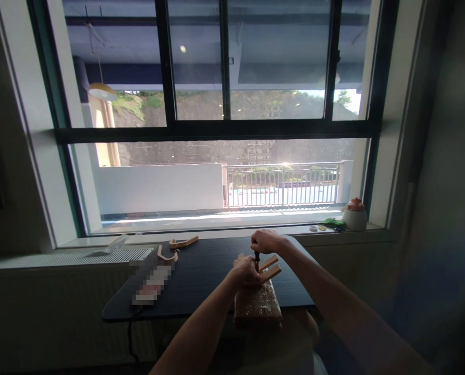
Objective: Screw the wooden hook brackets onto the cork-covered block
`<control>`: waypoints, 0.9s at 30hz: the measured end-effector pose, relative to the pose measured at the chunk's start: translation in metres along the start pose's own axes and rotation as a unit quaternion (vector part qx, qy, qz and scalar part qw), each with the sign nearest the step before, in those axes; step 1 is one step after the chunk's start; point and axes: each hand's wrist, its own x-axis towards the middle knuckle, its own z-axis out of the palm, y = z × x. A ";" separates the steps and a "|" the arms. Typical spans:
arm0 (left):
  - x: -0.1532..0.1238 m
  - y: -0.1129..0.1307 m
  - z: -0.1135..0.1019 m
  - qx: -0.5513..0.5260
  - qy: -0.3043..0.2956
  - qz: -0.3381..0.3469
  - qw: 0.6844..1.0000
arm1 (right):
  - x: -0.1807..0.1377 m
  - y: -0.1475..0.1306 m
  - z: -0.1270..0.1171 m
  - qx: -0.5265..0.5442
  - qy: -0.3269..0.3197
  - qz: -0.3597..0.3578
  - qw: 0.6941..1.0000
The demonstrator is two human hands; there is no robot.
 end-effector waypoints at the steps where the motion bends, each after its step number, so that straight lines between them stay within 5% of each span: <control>1: 0.000 0.000 0.000 0.000 -0.001 -0.002 1.000 | -0.001 0.001 -0.003 0.001 -0.009 -0.007 1.000; 27: 0.003 0.001 -0.002 0.007 -0.027 0.024 0.999 | -0.003 0.000 -0.003 0.000 -0.019 0.008 1.000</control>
